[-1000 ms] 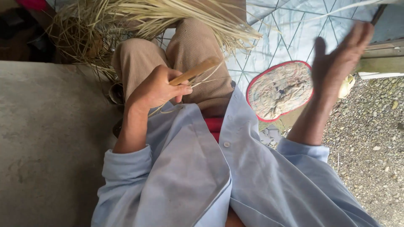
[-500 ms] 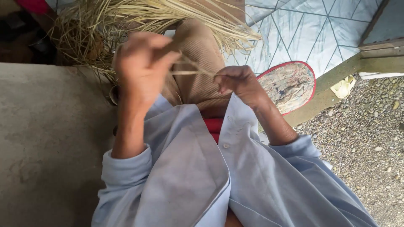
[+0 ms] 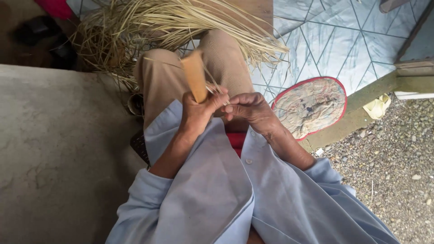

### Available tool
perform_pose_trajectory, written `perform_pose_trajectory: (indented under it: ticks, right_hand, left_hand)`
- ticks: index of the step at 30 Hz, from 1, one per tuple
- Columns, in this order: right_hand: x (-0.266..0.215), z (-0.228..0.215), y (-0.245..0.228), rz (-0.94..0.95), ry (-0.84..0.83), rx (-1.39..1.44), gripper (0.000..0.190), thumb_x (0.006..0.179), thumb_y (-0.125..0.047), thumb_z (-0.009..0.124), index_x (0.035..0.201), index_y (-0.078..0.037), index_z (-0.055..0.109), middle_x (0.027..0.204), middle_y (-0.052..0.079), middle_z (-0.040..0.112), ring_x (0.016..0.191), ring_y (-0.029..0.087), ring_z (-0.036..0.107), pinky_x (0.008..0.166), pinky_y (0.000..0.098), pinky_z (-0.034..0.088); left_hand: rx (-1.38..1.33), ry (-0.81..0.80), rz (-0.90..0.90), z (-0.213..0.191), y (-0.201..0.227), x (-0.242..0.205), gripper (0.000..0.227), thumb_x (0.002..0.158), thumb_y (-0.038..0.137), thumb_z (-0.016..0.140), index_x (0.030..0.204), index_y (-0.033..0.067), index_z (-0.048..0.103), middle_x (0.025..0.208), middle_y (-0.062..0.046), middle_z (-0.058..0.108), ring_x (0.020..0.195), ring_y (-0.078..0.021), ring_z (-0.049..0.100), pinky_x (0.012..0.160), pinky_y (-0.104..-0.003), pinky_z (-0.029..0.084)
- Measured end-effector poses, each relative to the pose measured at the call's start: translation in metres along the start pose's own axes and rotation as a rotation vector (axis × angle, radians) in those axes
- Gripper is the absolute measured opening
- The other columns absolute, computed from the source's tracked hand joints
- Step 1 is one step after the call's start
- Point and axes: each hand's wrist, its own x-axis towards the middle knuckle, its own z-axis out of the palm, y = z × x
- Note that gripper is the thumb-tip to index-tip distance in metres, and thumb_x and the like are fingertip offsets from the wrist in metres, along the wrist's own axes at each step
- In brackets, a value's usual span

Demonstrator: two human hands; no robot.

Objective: Preparing straw fibers by pulling them against a wooden tool to strip and smooth them for weaving.

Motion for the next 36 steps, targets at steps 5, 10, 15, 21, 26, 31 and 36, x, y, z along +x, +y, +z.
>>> perform_pose_trajectory:
  ticks: [5,10,15,21,26,31,36]
  right_hand:
    - [-0.005,-0.004,0.003,-0.017,-0.024,0.040,0.004,0.085,0.004,0.078,0.088,0.005,0.076,0.064,0.022,0.070,0.069,0.024,0.075,0.073,0.0329,0.062]
    - [-0.005,-0.010,0.010,-0.020,-0.044,0.022,0.006,0.084,0.006,0.078,0.089,0.006,0.077,0.064,0.023,0.070,0.070,0.024,0.075,0.073,0.0335,0.063]
    - [-0.004,-0.007,0.009,-0.013,-0.074,0.053,0.004,0.085,0.007,0.075,0.089,0.006,0.076,0.061,0.023,0.069,0.064,0.021,0.074,0.063,0.0231,0.057]
    - [-0.007,-0.002,0.002,-0.008,-0.058,-0.002,0.005,0.086,0.002,0.077,0.088,0.006,0.075,0.065,0.021,0.072,0.065,0.024,0.076,0.063,0.0292,0.061]
    - [0.002,-0.011,0.003,-0.091,0.042,-0.122,0.003,0.089,0.003,0.075,0.089,0.006,0.075,0.064,0.019,0.069,0.063,0.024,0.073,0.061,0.0294,0.061]
    - [0.008,0.005,-0.011,-0.256,0.077,-0.567,0.010,0.093,-0.004,0.075,0.083,-0.003,0.077,0.059,0.008,0.065,0.058,0.014,0.066,0.059,0.0253,0.055]
    - [0.005,0.009,-0.037,-0.239,0.222,-0.847,0.008,0.087,-0.001,0.070,0.091,0.001,0.076,0.069,0.004,0.067,0.057,0.012,0.055,0.056,0.0266,0.047]
  left_hand:
    - [-0.063,0.145,0.021,-0.022,0.021,0.019,0.036,0.086,0.014,0.086,0.060,0.0075,0.061,0.043,-0.002,0.050,0.034,-0.0058,0.047,0.034,-0.021,0.037]
    - [0.001,0.120,0.169,-0.034,0.008,0.020,0.016,0.088,0.011,0.084,0.078,0.0037,0.073,0.048,-0.005,0.058,0.043,-0.0052,0.053,0.046,-0.019,0.046]
    - [-0.056,0.137,0.280,-0.034,0.026,0.019,0.011,0.085,0.004,0.085,0.091,-0.0016,0.078,0.052,-0.007,0.059,0.047,-0.0068,0.057,0.052,-0.021,0.051]
    - [0.019,0.191,0.270,-0.037,0.030,0.022,0.011,0.085,0.007,0.085,0.092,0.0004,0.078,0.050,-0.005,0.058,0.043,-0.0068,0.051,0.047,-0.021,0.046]
    - [0.320,0.250,0.383,-0.051,0.052,0.030,0.022,0.098,0.021,0.071,0.111,0.0034,0.071,0.084,-0.014,0.060,0.065,-0.0199,0.058,0.062,-0.032,0.052]
    - [0.357,0.096,0.390,-0.024,0.049,0.019,0.014,0.098,0.016,0.069,0.106,0.0048,0.071,0.098,-0.016,0.069,0.086,-0.0280,0.067,0.084,-0.039,0.055]
    - [0.741,0.292,0.842,-0.022,0.112,0.022,0.016,0.092,-0.002,0.072,0.107,-0.0039,0.066,0.105,-0.016,0.069,0.088,-0.0343,0.069,0.082,-0.043,0.056]
